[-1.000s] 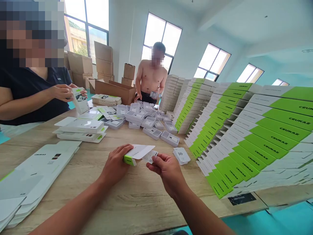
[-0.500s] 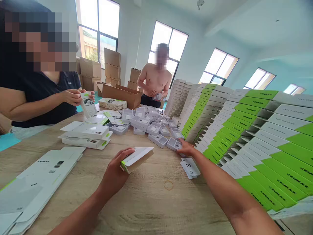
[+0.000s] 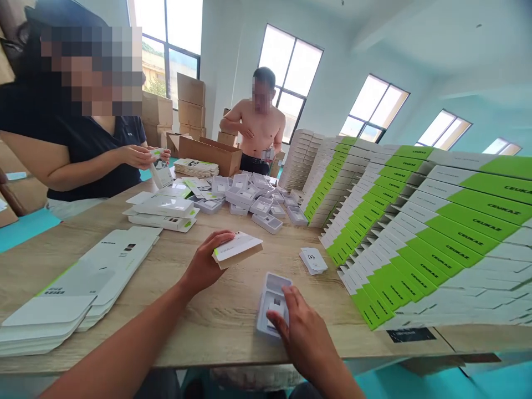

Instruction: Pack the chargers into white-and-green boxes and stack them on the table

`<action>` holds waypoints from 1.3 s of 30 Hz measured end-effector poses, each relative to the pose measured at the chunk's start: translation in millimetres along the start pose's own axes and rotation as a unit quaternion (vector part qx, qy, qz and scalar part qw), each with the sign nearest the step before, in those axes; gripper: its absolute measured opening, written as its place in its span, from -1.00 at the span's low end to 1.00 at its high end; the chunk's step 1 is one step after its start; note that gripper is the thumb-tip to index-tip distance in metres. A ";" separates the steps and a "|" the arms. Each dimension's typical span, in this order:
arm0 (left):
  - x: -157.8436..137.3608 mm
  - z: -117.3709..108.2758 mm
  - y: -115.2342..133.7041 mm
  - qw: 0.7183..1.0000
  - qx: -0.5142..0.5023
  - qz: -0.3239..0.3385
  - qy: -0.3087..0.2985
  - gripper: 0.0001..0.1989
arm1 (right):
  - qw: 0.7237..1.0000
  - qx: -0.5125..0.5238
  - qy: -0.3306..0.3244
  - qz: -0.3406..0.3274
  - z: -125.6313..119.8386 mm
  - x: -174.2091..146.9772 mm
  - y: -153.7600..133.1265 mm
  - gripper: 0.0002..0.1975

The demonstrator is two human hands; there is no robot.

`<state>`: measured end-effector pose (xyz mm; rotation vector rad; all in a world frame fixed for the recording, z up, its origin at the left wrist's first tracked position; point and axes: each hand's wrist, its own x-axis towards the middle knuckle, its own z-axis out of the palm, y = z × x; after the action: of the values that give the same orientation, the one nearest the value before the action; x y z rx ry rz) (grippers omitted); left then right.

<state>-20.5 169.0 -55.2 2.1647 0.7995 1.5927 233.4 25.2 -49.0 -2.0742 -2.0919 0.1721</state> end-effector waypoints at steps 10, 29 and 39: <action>-7.5 3.3 -4.6 0.998 0.014 -0.006 -0.059 -0.59 | 0.927 -0.009 -0.227 -0.298 -31.2 57.3 17.8 0.18; -18.3 21.1 -6.8 0.986 0.152 -0.025 -0.069 -0.55 | 0.976 0.134 0.168 0.038 -44.1 16.2 -28.5 -0.27; -15.0 14.1 28.3 0.991 0.093 -0.065 -0.068 -0.62 | 0.912 0.341 0.188 -0.128 -32.1 17.3 -47.7 -0.04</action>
<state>-3.6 138.4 -55.0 2.2661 1.0584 1.3381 193.7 40.2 -6.5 -1.2920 -1.7073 0.3674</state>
